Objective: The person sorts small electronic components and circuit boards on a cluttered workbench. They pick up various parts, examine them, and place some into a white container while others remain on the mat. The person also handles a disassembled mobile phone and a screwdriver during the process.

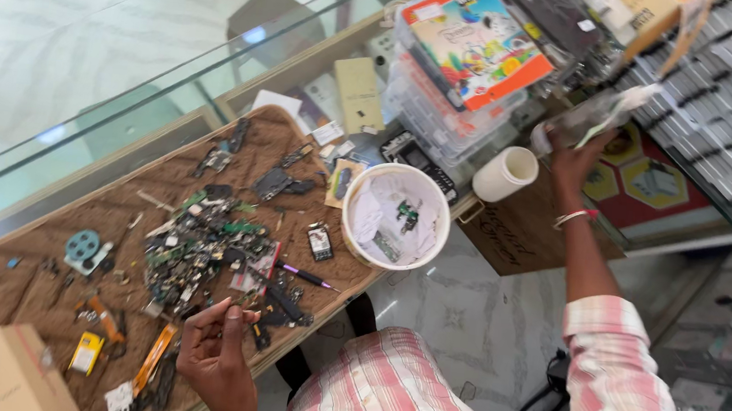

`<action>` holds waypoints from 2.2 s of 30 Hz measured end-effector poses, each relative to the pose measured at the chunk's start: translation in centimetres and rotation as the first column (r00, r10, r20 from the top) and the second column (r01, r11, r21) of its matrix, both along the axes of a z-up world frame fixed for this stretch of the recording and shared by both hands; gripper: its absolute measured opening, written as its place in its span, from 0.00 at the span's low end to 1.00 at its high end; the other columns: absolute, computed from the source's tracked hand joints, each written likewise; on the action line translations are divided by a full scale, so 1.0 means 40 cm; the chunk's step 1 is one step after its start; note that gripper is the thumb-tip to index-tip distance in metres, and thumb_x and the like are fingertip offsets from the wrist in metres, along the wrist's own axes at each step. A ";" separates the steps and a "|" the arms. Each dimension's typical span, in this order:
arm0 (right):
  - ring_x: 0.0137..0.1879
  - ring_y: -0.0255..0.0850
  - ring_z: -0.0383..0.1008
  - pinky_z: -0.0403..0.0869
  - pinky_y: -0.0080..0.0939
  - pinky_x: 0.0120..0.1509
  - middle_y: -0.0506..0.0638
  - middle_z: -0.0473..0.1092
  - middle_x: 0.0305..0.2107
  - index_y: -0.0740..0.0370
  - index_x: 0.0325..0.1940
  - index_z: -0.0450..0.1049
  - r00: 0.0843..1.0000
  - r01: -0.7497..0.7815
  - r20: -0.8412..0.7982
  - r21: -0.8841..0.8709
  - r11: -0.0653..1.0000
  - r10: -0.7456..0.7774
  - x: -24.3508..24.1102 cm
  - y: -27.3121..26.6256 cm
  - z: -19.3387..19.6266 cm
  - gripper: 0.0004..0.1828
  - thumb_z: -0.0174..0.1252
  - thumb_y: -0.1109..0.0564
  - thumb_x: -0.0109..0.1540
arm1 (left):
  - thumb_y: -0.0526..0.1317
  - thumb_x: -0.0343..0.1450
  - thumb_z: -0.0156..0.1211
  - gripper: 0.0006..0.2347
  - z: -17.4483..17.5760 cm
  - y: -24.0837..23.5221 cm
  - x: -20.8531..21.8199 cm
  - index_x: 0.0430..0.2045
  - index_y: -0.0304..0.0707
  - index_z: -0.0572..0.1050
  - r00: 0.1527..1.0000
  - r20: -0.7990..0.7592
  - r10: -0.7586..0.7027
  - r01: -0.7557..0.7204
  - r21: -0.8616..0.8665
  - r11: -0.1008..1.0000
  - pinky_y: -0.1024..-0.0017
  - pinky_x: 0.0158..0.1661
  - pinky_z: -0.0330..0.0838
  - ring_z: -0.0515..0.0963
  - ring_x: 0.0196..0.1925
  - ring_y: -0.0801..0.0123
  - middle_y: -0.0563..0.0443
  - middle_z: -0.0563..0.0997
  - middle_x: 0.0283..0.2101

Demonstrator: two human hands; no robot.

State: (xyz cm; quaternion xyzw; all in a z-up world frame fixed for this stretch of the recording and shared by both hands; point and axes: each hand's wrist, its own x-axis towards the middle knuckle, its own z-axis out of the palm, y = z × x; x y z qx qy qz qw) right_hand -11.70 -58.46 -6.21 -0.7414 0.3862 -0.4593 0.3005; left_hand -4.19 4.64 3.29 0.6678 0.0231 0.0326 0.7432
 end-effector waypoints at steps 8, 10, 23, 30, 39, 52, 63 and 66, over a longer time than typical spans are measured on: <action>0.81 0.62 0.50 0.51 0.50 0.83 0.81 0.49 0.73 0.85 0.77 0.41 0.998 -0.019 -0.066 -0.117 0.993 0.011 0.107 0.044 -0.026 0.63 0.76 0.41 0.63 | 0.27 0.74 0.58 0.05 -0.041 0.073 -0.041 0.42 0.22 0.75 0.981 -0.013 0.196 -0.196 -0.110 0.974 0.68 0.44 0.83 0.83 0.37 0.67 0.42 0.81 0.36; 0.80 0.64 0.51 0.51 0.53 0.83 0.84 0.51 0.72 0.86 0.76 0.42 0.993 -0.079 -0.107 -0.199 0.977 0.058 0.101 0.047 -0.013 0.63 0.79 0.42 0.66 | 0.27 0.74 0.58 0.05 -0.053 0.084 -0.061 0.42 0.22 0.74 0.975 -0.016 0.222 -0.222 -0.125 0.967 0.68 0.44 0.83 0.83 0.37 0.67 0.42 0.81 0.36; 0.57 0.44 0.74 0.72 0.43 0.62 0.57 0.75 0.51 0.71 0.67 0.66 0.987 -0.146 0.066 -0.059 0.988 0.150 -0.024 0.120 -0.017 0.33 0.72 0.52 0.66 | 0.27 0.74 0.58 0.05 -0.055 0.104 -0.065 0.42 0.22 0.75 0.977 -0.046 0.208 -0.212 -0.151 0.966 0.69 0.46 0.82 0.83 0.38 0.67 0.42 0.81 0.37; 0.50 0.37 0.74 0.73 0.40 0.58 0.49 0.75 0.44 0.68 0.53 0.76 0.980 -0.069 0.179 -0.080 0.994 0.082 -0.099 0.099 0.036 0.16 0.68 0.52 0.72 | 0.27 0.74 0.58 0.05 -0.043 0.071 -0.039 0.42 0.23 0.75 0.994 -0.044 0.104 -0.108 -0.119 0.987 0.69 0.48 0.82 0.84 0.39 0.67 0.42 0.82 0.36; 0.38 0.43 0.80 0.75 0.42 0.41 0.53 0.78 0.35 0.66 0.53 0.76 0.985 -0.149 -0.129 -0.322 0.935 0.113 0.020 0.021 0.365 0.21 0.72 0.49 0.66 | 0.29 0.74 0.58 0.06 -0.010 -0.005 -0.017 0.42 0.23 0.76 0.996 -0.084 -0.023 0.026 0.029 0.999 0.70 0.41 0.83 0.84 0.36 0.66 0.39 0.82 0.35; 0.36 0.65 0.75 0.70 0.60 0.36 0.64 0.74 0.31 0.65 0.52 0.65 0.944 -0.034 -0.300 -0.508 0.861 -0.139 -0.208 0.202 0.317 0.26 0.73 0.49 0.65 | 0.27 0.77 0.58 0.06 -0.140 0.050 -0.028 0.44 0.20 0.72 0.985 0.079 -0.151 0.155 -0.050 0.987 0.65 0.45 0.83 0.84 0.38 0.61 0.37 0.79 0.37; 0.35 0.62 0.77 0.72 0.58 0.38 0.62 0.75 0.27 0.65 0.50 0.65 0.824 0.311 -0.492 -0.024 0.950 -0.282 -0.811 0.691 0.163 0.24 0.68 0.50 0.61 | 0.34 0.79 0.58 0.09 -0.377 0.052 0.135 0.51 0.31 0.68 0.489 0.217 -0.845 0.872 -0.090 0.482 0.59 0.42 0.85 0.84 0.36 0.58 0.34 0.80 0.37; 0.36 0.63 0.77 0.73 0.59 0.39 0.62 0.76 0.28 0.65 0.49 0.66 0.752 0.432 -0.548 -0.009 0.902 -0.366 -0.939 0.725 0.078 0.23 0.68 0.49 0.62 | 0.32 0.79 0.58 0.07 -0.306 -0.068 -0.003 0.48 0.28 0.69 0.484 0.122 -0.867 0.869 0.049 0.492 0.59 0.42 0.85 0.85 0.37 0.57 0.32 0.80 0.37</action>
